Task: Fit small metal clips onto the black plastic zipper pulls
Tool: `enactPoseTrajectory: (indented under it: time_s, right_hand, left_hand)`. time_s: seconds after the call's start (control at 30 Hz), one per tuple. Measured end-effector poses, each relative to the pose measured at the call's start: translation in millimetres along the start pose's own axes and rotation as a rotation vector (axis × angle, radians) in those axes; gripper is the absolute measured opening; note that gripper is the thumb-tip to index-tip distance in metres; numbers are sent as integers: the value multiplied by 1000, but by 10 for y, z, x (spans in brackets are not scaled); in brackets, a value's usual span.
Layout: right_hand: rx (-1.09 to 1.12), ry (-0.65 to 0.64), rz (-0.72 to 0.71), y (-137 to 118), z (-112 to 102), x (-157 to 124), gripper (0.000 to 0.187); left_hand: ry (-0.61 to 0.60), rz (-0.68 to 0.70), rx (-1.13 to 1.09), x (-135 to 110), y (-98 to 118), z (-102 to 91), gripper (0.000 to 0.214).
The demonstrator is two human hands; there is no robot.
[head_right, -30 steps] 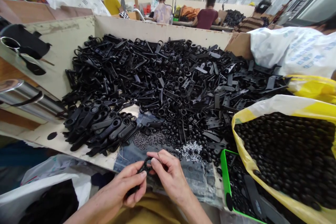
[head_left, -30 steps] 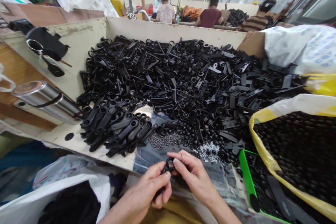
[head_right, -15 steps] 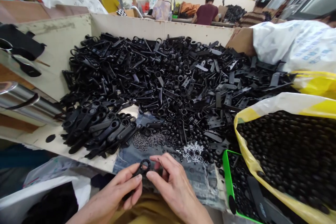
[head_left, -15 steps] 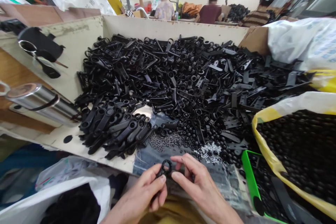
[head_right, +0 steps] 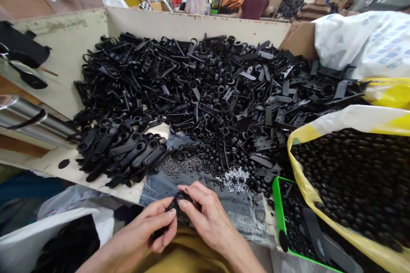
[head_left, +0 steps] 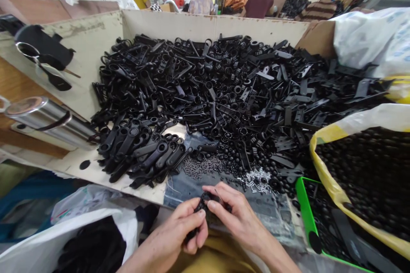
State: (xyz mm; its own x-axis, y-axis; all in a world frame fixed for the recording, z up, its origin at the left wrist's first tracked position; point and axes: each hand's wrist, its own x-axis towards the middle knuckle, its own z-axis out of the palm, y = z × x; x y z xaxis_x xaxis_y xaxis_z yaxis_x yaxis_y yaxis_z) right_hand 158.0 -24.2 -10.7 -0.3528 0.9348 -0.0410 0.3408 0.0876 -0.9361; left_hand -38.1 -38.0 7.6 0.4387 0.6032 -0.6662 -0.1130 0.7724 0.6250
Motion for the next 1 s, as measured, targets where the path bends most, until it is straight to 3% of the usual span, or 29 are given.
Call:
enactPoseTrajectory:
  time_s: [0.13, 0.23, 0.37, 0.43, 0.53, 0.73, 0.87, 1.0]
  right_hand:
    - [6, 15, 36, -13, -1, -55, 34]
    - [-11, 87, 97, 10, -53, -122, 38]
    - [-96, 269, 112, 112, -184, -171, 28]
    - [-165, 330, 90, 160, -246, -177, 29]
    - [-245, 371, 46, 198, -309, -194, 29]
    - [-299, 353, 35, 223, -354, -256, 25]
    - [-285, 320, 8, 188, -312, -182, 21]
    - [-212, 311, 39, 101, -199, 13, 22]
  left_hand:
    - [15, 35, 69, 1, -64, -70, 68]
    - [81, 155, 260, 50, -32, -112, 55]
    - [367, 415, 754, 226, 146, -32, 17]
    - [502, 477, 1025, 348, 225, 49, 21]
    - [569, 518, 1228, 531, 275, 150, 16]
    - [540, 535, 1296, 699, 292, 151, 18]
    - [530, 548, 1269, 631, 309, 101, 12]
    - [529, 595, 1097, 525, 265, 85, 12]
